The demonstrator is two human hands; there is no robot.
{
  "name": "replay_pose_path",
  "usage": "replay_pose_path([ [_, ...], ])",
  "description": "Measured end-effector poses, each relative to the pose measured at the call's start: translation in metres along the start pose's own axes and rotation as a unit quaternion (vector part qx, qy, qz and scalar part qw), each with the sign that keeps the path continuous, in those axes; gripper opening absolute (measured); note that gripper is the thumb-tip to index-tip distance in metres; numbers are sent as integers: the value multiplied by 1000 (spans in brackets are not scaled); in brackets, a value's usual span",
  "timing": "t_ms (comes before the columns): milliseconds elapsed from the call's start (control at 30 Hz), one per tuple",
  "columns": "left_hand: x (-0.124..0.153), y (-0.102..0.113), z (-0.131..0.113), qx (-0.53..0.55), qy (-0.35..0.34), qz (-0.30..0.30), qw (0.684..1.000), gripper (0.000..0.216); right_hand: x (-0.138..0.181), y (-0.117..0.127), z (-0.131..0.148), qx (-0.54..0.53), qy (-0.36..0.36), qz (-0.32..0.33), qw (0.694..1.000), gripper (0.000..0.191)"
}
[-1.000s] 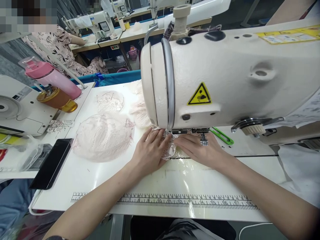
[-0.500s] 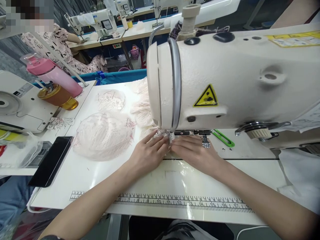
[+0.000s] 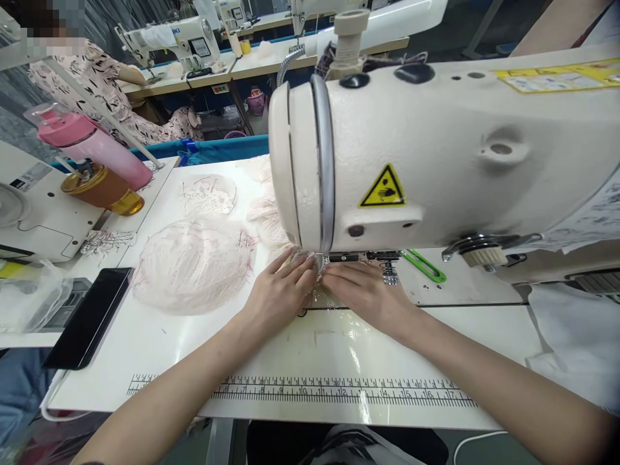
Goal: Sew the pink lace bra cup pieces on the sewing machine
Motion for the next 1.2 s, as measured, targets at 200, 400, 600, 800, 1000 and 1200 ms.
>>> replay_pose_path([
  [200, -1, -1, -2, -18, 21, 6, 1000, 18, -1, 0, -1, 19, -1, 16, 1000, 28],
  [400, -1, 0, -4, -39, 11, 0, 999, 29, 3, 4, 5, 86, 16, -46, 995, 19],
  [600, 2, -1, -4, -40, 0, 16, 999, 34, 4, 11, 10, 173, 17, -69, 982, 18],
  [800, 2, 0, -5, -40, -8, 22, 999, 34, 6, 10, 8, 184, 12, -57, 981, 21],
  [1000, 0, -1, -5, -33, 3, 31, 999, 34, 6, 9, 4, 164, -6, -54, 985, 21],
  [1200, -1, -2, -5, -44, 0, 22, 999, 36, 5, 9, 3, 172, -21, -48, 984, 21],
])
Point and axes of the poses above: each hand's wrist, its own x-axis away from the middle knuckle, its own y-axis out of the back of the hand, z = x × y, the point moved 1 cm from there along -x, towards the middle knuckle, and after that the axes turned 4 degrees about -z, right-handed, at the moved point
